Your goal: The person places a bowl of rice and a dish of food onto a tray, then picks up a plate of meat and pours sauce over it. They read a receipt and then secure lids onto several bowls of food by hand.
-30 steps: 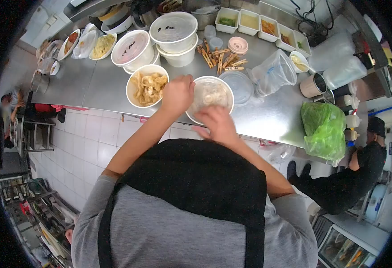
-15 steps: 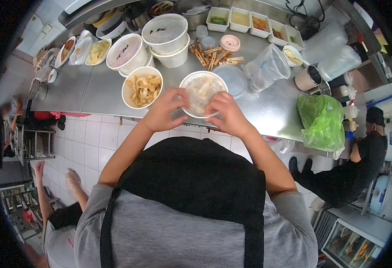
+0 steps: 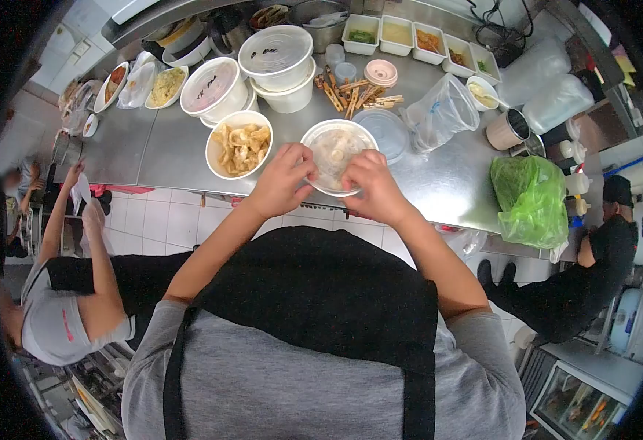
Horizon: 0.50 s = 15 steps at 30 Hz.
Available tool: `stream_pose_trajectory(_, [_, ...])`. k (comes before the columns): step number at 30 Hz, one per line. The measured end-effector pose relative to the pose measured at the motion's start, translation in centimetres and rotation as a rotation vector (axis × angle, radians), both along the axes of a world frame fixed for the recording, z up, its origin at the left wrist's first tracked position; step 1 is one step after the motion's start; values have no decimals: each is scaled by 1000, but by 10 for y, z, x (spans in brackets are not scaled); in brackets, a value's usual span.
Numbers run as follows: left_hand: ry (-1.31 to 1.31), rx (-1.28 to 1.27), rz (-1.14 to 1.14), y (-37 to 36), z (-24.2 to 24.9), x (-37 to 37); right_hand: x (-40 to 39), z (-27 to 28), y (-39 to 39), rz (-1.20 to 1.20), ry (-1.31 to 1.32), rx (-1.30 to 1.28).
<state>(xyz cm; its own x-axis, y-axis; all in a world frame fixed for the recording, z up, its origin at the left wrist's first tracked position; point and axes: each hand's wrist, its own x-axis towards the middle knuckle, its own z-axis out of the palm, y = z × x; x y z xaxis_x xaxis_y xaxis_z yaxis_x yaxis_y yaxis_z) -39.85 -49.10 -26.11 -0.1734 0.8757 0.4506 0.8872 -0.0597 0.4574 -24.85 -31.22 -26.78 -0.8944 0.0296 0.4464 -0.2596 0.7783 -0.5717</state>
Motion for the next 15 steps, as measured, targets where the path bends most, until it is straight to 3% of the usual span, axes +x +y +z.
stream_pose_trajectory(15, [50,-6,-120,-2,3,-11,-1,3,-10,-49,-6,66])
